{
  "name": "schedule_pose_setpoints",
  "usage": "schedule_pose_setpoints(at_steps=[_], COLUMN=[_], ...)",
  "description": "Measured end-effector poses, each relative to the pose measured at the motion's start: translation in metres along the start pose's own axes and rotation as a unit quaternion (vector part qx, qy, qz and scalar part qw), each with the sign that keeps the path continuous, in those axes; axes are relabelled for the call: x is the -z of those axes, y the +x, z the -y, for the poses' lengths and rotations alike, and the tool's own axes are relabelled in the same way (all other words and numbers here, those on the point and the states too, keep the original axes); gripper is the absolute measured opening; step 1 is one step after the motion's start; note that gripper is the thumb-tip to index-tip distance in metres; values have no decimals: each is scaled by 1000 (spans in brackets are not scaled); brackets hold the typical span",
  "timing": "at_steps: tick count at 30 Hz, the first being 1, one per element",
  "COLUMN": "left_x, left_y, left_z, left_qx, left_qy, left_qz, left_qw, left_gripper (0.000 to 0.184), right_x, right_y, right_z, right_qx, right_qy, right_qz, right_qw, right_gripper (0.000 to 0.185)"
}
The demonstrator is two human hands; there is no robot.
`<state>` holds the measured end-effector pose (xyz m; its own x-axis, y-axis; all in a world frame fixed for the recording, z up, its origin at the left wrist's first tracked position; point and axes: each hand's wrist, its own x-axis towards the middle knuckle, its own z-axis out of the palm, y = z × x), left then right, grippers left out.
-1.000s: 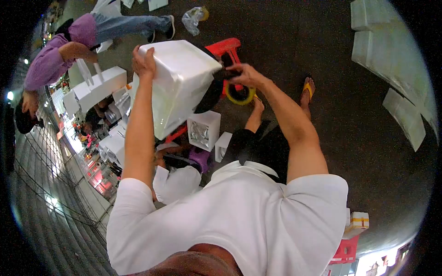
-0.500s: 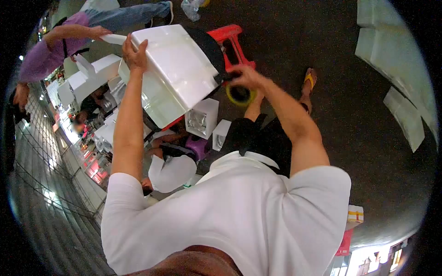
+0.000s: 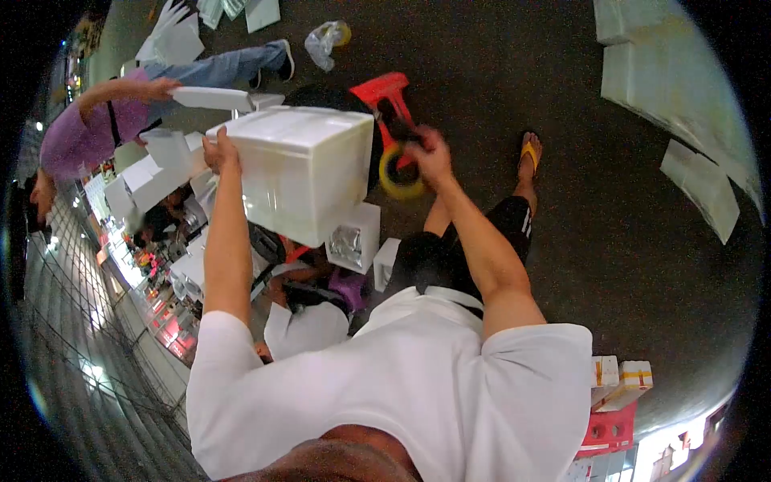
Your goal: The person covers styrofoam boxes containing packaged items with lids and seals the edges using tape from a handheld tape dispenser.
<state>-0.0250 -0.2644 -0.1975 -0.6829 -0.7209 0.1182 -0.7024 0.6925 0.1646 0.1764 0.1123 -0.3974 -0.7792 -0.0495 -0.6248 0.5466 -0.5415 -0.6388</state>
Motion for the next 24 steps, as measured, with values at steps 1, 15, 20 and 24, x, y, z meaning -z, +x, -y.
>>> schedule_pose_setpoints(at_steps=[1,15,20,24], left_x=[0,65,67,48], left_y=[1,-170,-174,-167], left_z=[5,-23,-30,-36], left_qx=[4,-601,-600,-572], left_qy=[4,-60,-63,-77], left_qz=[0,186,178,107], left_qw=[1000,775,777,810], left_gripper=[81,91,84,78], right_x=[-11,-54,-130,-76], right_y=[8,50,76,55], right_z=[3,167,229,206], right_qx=[-4,13,40,45], right_qy=[-1,-166,-549,-425], right_qz=[2,112,409,418], right_qw=[1000,980,728,801], right_gripper=[55,53,60,54])
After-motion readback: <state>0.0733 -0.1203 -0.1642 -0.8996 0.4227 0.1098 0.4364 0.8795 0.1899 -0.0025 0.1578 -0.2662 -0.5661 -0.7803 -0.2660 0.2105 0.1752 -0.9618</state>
